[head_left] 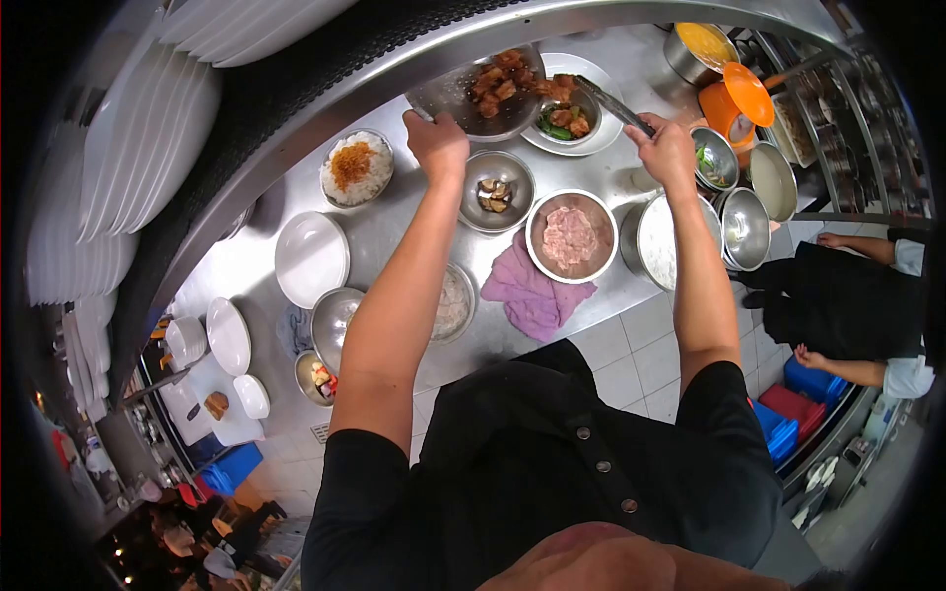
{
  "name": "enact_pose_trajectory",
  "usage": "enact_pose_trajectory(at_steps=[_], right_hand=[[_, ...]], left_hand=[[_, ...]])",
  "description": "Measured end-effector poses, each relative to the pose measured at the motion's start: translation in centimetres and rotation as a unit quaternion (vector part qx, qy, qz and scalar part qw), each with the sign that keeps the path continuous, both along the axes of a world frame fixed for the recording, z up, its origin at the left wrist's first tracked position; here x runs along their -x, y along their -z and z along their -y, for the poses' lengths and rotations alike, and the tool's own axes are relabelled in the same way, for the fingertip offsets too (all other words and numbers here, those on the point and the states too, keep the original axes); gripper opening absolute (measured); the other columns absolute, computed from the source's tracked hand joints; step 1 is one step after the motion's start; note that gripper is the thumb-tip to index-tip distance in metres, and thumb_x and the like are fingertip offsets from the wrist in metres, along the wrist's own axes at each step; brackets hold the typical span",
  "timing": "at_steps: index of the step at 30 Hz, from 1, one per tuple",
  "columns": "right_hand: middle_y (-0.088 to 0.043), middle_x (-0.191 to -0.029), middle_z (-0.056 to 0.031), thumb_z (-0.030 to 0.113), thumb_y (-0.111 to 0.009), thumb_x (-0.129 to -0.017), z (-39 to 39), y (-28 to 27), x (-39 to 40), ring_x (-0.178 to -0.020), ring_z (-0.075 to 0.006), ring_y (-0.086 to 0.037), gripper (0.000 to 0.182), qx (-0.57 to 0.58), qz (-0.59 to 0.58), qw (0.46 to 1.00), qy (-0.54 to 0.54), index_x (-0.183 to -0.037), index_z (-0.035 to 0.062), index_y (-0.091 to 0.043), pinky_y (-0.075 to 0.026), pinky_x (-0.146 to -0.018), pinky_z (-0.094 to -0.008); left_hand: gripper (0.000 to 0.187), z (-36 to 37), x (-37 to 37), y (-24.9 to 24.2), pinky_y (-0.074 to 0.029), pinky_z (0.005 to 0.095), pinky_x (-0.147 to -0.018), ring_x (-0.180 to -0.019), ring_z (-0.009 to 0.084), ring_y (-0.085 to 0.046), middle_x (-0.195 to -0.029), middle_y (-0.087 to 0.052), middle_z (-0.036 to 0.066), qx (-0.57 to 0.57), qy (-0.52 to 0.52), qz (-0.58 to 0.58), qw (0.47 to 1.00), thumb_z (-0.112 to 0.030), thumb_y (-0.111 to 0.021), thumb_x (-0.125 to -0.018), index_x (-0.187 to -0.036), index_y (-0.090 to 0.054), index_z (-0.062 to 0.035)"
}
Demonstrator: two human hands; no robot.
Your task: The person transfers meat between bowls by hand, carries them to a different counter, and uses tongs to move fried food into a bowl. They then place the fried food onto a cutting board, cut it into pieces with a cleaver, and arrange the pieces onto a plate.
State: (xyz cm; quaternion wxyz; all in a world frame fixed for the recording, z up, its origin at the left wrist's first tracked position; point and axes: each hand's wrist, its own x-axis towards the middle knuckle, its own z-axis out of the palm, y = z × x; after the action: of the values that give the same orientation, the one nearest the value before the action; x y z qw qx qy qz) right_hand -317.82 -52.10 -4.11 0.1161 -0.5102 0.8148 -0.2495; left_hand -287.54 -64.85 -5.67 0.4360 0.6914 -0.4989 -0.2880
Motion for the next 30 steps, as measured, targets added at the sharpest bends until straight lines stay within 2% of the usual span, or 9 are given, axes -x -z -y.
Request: enact_pose_trajectory(at_steps=[5, 7, 13, 17, 19, 22, 26, 29, 30], right_hand=[[-0.073, -0.082, -0.0197, 0.035, -0.078, -0.088, 0.7, 2.3, 0.0, -0.084, -0.0425, -0.070, 0.030, -0.020, -0.039, 0.999, -0.003, -0.102, 0.0088, -0.078, -0.055, -0.077, -0.0526], [-0.073, -0.085, -0.0218, 0.036, -0.078, -0.088, 0.8, 2.4, -0.2, -0.087, -0.0430, -0.071, 0.033, 0.016, -0.099, 0.995, -0.017, -0.105, 0.0081, -0.077, -0.055, -0.079, -0.0526], [-0.073, -0.089, -0.0245, 0.037, -0.080, -0.086, 0.1, -2.0, -1.6, -0.090, -0.0430, -0.071, 0.039, 0.009, -0.084, 0.996, -0.007, -0.108, 0.0054, -0.076, -0.055, -0.080, -0.0521], [-0.074, -0.090, -0.0239, 0.035, -0.083, -0.083, -0.7, -4.3, -6.2, -0.089, -0.0425, -0.072, 0.041, 0.020, -0.049, 0.991, -0.126, -0.112, 0.0078, -0.076, -0.056, -0.080, -0.0516], [-0.074, -0.090, -0.0233, 0.034, -0.082, -0.084, -0.8, -4.9, -8.5, -0.091, -0.0414, -0.072, 0.039, -0.001, -0.087, 0.982, -0.165, -0.113, 0.0089, -0.076, -0.056, -0.081, -0.0511], [-0.074, -0.090, -0.0223, 0.032, -0.081, -0.085, -0.5, -5.0, -11.2, -0.091, -0.0405, -0.072, 0.037, -0.028, -0.103, 0.980, -0.168, -0.114, 0.0096, -0.077, -0.057, -0.081, -0.0510], [-0.075, -0.090, -0.0211, 0.032, -0.080, -0.086, 0.4, -3.1, -11.9, -0.091, -0.0404, -0.072, 0.037, -0.012, -0.088, 0.981, -0.175, -0.115, 0.0095, -0.077, -0.056, -0.081, -0.0510], [-0.074, -0.087, -0.0204, 0.032, -0.080, -0.086, -0.7, -4.6, -11.9, -0.089, -0.0391, -0.072, 0.036, 0.000, -0.035, 0.981, -0.190, -0.114, 0.0094, -0.078, -0.056, -0.080, -0.0505], [-0.073, -0.085, -0.0206, 0.033, -0.080, -0.086, -1.1, -5.5, -11.7, -0.088, -0.0387, -0.072, 0.036, 0.009, -0.019, 0.985, -0.172, -0.113, 0.0090, -0.078, -0.055, -0.079, -0.0500]], left_hand=[[0.025, 1.4, -0.7, 3.0, -0.050, 0.0538, -0.094, -0.103, 0.0494, -0.069, -0.104, -0.071, 0.032, -0.007, -0.002, -0.044, 0.999, -0.012, -0.057, -0.090, -0.108, -0.052, 0.0037], [0.024, 1.4, -0.9, 2.7, -0.056, 0.0524, -0.084, -0.094, 0.0464, -0.072, -0.100, -0.071, 0.031, 0.013, 0.003, -0.035, 0.999, -0.011, -0.057, -0.091, -0.108, -0.051, 0.0045], [0.023, -0.1, -1.8, 1.0, -0.061, 0.0431, -0.057, -0.073, 0.0354, -0.074, -0.093, -0.069, 0.027, 0.022, 0.012, -0.130, 0.991, -0.008, -0.055, -0.094, -0.109, -0.049, 0.0066], [0.023, -1.7, -1.8, 0.3, -0.059, 0.0486, -0.068, -0.080, 0.0420, -0.073, -0.094, -0.069, 0.029, 0.014, 0.017, -0.164, 0.986, -0.008, -0.056, -0.093, -0.110, -0.049, 0.0065], [0.023, -1.4, -2.0, 1.9, -0.054, 0.0530, -0.081, -0.091, 0.0496, -0.070, -0.098, -0.069, 0.032, 0.081, 0.026, -0.055, 0.995, -0.007, -0.057, -0.093, -0.110, -0.049, 0.0066], [0.025, -3.2, -1.2, -0.1, -0.048, 0.0546, -0.090, -0.099, 0.0540, -0.066, -0.102, -0.069, 0.034, 0.061, 0.027, -0.034, 0.997, -0.007, -0.058, -0.093, -0.111, -0.050, 0.0069], [0.025, -3.8, -0.7, -0.3, -0.048, 0.0543, -0.090, -0.099, 0.0549, -0.066, -0.103, -0.069, 0.036, 0.069, 0.020, -0.017, 0.997, -0.007, -0.059, -0.092, -0.111, -0.050, 0.0074], [0.025, -3.6, -1.5, 0.9, -0.056, 0.0532, -0.079, -0.091, 0.0505, -0.070, -0.103, -0.068, 0.034, 0.086, 0.004, -0.001, 0.996, -0.006, -0.057, -0.093, -0.112, -0.049, 0.0084], [0.024, -3.8, -1.5, 0.2, -0.060, 0.0501, -0.069, -0.087, 0.0458, -0.071, -0.104, -0.068, 0.032, 0.050, 0.000, -0.105, 0.993, -0.006, -0.057, -0.094, -0.112, -0.049, 0.0088]])
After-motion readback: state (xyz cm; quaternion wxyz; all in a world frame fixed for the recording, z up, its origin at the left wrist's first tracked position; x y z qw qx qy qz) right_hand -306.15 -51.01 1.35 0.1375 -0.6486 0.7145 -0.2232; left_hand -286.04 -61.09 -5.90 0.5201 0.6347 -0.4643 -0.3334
